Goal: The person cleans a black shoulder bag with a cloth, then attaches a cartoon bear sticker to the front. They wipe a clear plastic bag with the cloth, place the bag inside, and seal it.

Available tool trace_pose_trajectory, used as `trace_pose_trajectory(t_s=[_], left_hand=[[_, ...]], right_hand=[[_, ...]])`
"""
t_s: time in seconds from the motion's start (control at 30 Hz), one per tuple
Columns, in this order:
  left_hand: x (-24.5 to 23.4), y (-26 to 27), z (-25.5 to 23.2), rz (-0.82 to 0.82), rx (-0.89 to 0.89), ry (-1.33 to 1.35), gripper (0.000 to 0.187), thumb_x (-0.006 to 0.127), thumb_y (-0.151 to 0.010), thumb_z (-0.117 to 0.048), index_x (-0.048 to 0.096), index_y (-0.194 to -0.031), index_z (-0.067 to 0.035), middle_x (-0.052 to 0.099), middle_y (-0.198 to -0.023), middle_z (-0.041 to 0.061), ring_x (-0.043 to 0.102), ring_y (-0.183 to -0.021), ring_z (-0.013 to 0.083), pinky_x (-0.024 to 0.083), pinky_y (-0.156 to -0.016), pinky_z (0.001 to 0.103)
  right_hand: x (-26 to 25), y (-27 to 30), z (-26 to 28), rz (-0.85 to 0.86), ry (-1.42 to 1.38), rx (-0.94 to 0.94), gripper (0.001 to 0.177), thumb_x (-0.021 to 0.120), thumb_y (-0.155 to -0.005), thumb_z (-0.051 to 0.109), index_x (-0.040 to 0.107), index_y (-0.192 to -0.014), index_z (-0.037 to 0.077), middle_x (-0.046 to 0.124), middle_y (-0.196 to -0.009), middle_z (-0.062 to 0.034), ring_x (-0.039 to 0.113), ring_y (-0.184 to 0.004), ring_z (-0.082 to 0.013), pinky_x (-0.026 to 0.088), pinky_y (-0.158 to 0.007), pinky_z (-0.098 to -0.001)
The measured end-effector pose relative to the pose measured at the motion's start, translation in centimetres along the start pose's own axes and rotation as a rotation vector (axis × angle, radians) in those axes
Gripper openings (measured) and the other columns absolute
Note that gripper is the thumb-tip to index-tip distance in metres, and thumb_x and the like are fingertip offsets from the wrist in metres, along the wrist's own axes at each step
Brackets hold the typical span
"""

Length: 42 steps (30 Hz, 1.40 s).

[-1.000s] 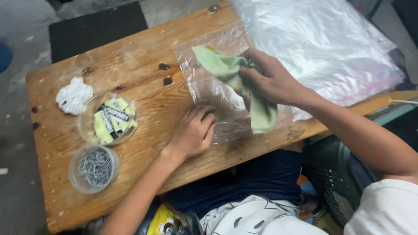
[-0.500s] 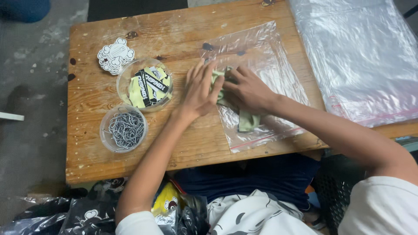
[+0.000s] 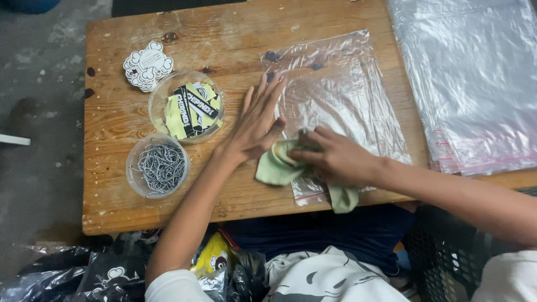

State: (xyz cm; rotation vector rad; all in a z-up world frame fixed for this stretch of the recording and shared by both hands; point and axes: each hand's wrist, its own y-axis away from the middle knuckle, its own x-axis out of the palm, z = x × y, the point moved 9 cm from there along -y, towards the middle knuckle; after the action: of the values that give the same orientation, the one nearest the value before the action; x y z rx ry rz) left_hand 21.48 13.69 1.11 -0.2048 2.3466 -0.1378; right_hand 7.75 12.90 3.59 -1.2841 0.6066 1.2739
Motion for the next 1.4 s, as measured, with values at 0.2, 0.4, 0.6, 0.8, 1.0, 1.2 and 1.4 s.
trace_pose_trajectory(t_s=[0.2,0.4,0.6,0.8,1.0,1.2,1.4], left_hand=[[1.1,2.1,0.2,0.052,-0.043,-0.340,0.141,0.051,-0.069,-0.095,-0.011,-0.159,-0.005,-0.011,-0.162,0.037,-0.009,-0.150,0.0562,0.004,-0.121,0.067],[2.1,2.3,0.1,0.102,-0.028,-0.505,0.147,0.068,-0.066,-0.083,-0.009,-0.160,-0.001,-0.011,-0.162,0.037,-0.012,-0.150,0.0565,0.000,-0.123,0.064],[3.4,2.4,0.4,0.155,0.032,-0.522,0.143,0.068,-0.076,-0.083,-0.023,-0.155,-0.006,-0.026,-0.160,0.030,-0.019,-0.153,0.0441,-0.008,-0.125,0.060],[2.1,2.6,-0.7,-0.007,0.093,-0.473,0.155,0.077,-0.067,-0.085,-0.024,-0.155,-0.007,-0.021,-0.162,0.032,-0.010,-0.155,0.0490,-0.001,-0.128,0.062],[2.4,2.7,-1.7,-0.020,0.178,-0.516,0.147,0.072,-0.062,-0.081,0.000,-0.158,0.003,-0.004,-0.160,0.041,0.002,-0.151,0.0567,0.010,-0.122,0.065],[3.8,2.8,-1.8,0.072,0.199,-0.464,0.146,0.069,-0.062,-0.080,-0.005,-0.157,0.002,-0.006,-0.160,0.041,0.000,-0.151,0.0563,0.009,-0.120,0.067],[3.9,2.8,-1.8,0.176,0.167,-0.488,0.136,0.058,-0.069,-0.086,0.006,-0.159,0.001,0.005,-0.162,0.037,0.003,-0.151,0.0550,0.007,-0.120,0.065]], right_hand=[[3.8,-4.7,-9.1,-0.057,0.213,0.065,0.050,0.072,-0.077,0.027,0.065,-0.126,0.021,0.052,-0.112,-0.0109,0.055,-0.095,-0.0355,0.048,-0.076,-0.0474],[4.1,-9.6,-15.3,-0.068,0.266,0.037,0.043,0.071,-0.081,0.026,0.068,-0.123,0.020,0.053,-0.109,-0.0101,0.058,-0.096,-0.0359,0.050,-0.077,-0.0461],[3.5,-14.7,-24.4,-0.055,0.329,0.280,0.035,0.057,-0.105,0.029,0.071,-0.134,0.014,0.059,-0.107,-0.0111,0.050,-0.096,-0.0274,0.054,-0.073,-0.0424],[2.7,-12.5,-24.1,0.101,0.390,0.467,0.040,0.042,-0.112,0.039,0.063,-0.132,0.012,0.059,-0.114,-0.0187,0.057,-0.083,-0.0265,0.053,-0.065,-0.0405],[1.9,-4.3,-6.4,0.181,0.071,0.068,0.051,0.050,-0.090,0.041,0.055,-0.128,0.007,0.050,-0.107,-0.0183,0.054,-0.100,-0.0457,0.047,-0.082,-0.0494],[1.5,-4.1,-8.6,0.037,0.254,0.014,0.017,0.061,-0.090,0.037,0.063,-0.098,0.021,0.048,-0.094,-0.0098,0.049,-0.090,-0.0344,0.042,-0.074,-0.0427],[-0.9,-4.7,-22.9,-0.061,0.461,0.366,0.047,0.069,-0.088,0.036,0.066,-0.133,0.025,0.056,-0.104,-0.0134,0.057,-0.097,-0.0367,0.051,-0.077,-0.0486]])
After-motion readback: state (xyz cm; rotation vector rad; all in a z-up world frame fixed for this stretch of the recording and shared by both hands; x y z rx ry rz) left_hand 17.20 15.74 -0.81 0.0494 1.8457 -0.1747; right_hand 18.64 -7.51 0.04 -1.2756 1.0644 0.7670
